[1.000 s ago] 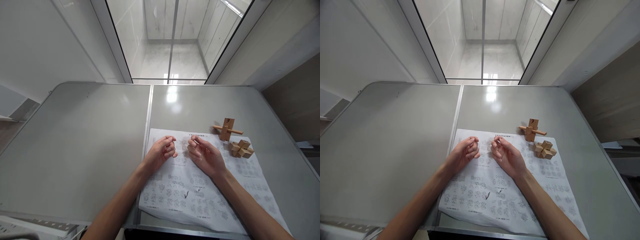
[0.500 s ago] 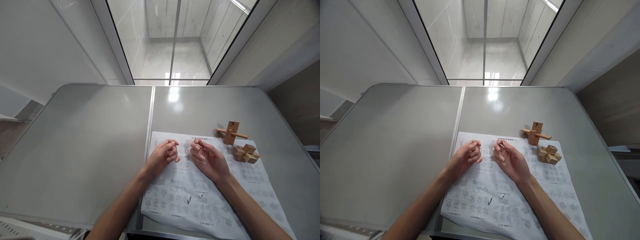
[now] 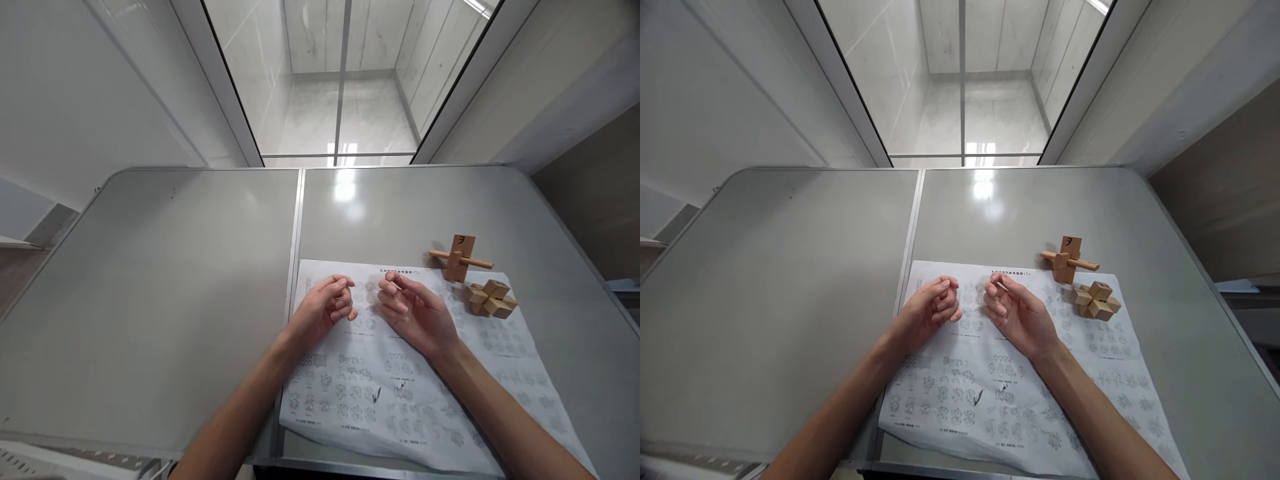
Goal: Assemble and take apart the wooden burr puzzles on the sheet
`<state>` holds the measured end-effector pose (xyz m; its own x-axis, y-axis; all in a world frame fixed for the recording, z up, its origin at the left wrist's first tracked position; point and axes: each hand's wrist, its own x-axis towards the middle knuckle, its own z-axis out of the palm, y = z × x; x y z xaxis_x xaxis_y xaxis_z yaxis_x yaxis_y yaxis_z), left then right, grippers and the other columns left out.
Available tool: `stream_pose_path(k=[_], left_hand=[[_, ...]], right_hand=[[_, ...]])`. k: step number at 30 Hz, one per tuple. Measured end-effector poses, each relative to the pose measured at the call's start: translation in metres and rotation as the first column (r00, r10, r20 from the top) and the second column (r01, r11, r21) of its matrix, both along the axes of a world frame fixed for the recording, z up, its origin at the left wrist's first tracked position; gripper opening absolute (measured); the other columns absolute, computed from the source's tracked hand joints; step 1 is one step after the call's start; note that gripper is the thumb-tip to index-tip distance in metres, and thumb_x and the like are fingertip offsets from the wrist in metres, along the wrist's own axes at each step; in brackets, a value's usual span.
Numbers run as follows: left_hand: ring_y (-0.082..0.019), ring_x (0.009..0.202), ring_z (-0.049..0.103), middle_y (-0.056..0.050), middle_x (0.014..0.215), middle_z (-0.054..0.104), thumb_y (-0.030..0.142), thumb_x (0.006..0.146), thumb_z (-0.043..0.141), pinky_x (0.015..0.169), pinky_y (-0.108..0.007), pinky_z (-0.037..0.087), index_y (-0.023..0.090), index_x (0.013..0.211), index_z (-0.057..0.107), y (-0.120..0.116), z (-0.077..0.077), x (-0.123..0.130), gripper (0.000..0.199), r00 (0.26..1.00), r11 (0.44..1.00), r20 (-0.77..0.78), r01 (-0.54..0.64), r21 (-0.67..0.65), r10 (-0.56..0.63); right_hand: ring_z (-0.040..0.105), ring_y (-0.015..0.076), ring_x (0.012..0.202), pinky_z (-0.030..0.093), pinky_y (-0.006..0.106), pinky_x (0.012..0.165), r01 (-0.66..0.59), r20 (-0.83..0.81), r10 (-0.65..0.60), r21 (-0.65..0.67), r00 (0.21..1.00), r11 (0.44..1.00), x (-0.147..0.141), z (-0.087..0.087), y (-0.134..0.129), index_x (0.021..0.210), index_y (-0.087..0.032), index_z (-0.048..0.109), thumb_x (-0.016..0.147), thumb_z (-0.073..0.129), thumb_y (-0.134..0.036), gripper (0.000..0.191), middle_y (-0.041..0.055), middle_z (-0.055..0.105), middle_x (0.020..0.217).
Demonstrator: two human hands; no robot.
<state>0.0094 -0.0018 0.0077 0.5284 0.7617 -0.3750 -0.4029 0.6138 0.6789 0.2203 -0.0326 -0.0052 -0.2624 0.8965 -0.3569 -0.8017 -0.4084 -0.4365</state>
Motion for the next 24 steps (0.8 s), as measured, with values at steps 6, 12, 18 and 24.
stream_pose_path(k=[6, 12, 18, 24], left_hand=[[-0.005, 0.052, 0.028, 0.010, 0.066, 0.038, 0.044, 0.093, 0.079, 0.066, -0.025, 0.046, 0.016, 0.101, 0.063, 0.000, 0.001, 0.000, 0.033, 1.000, 1.000, -0.005, 0.001, 0.010, -0.001], [-0.005, 0.052, 0.029, 0.010, 0.067, 0.039, 0.045, 0.093, 0.079, 0.065, -0.026, 0.046, 0.016, 0.102, 0.064, 0.000, 0.000, -0.001, 0.034, 1.000, 1.000, -0.019, 0.005, 0.005, -0.005], [-0.005, 0.053, 0.029, 0.009, 0.069, 0.040, 0.042, 0.096, 0.076, 0.066, -0.026, 0.047, 0.015, 0.102, 0.064, 0.000, -0.001, -0.002, 0.029, 1.000, 1.000, -0.015, 0.005, 0.012, -0.005], [-0.006, 0.054, 0.029, 0.009, 0.069, 0.040, 0.043, 0.095, 0.077, 0.067, -0.027, 0.047, 0.016, 0.103, 0.063, 0.000, -0.002, -0.003, 0.031, 1.000, 1.000, -0.016, 0.016, 0.008, -0.016]], right_hand=[[0.043, 0.0080, 0.054, 0.049, 0.018, 0.049, 0.002, 0.000, -0.002, 0.004, 1.000, 1.000, -0.001, 0.000, 0.000, 0.097, -0.019, 0.073, 0.094, 0.073, -0.022, 0.004, -0.0008, 0.062, 0.081], [0.047, 0.0063, 0.053, 0.050, 0.018, 0.051, 0.037, -0.061, -0.034, 0.047, 0.998, 0.998, 0.002, -0.002, -0.001, 0.100, -0.018, 0.069, 0.092, 0.076, -0.023, 0.012, -0.0030, 0.063, 0.081], [0.038, 0.0077, 0.044, 0.041, 0.021, 0.043, 0.195, -0.291, -0.171, 0.054, 0.941, 0.979, 0.022, -0.009, -0.001, 0.078, -0.024, 0.047, 0.093, 0.075, -0.025, 0.033, -0.0109, 0.041, 0.057], [0.027, 0.0091, 0.041, 0.032, 0.025, 0.040, 0.242, -0.376, -0.191, 0.091, 0.906, 0.966, 0.039, -0.013, 0.000, 0.070, -0.026, 0.028, 0.090, 0.075, -0.027, 0.051, -0.0120, 0.022, 0.053]])
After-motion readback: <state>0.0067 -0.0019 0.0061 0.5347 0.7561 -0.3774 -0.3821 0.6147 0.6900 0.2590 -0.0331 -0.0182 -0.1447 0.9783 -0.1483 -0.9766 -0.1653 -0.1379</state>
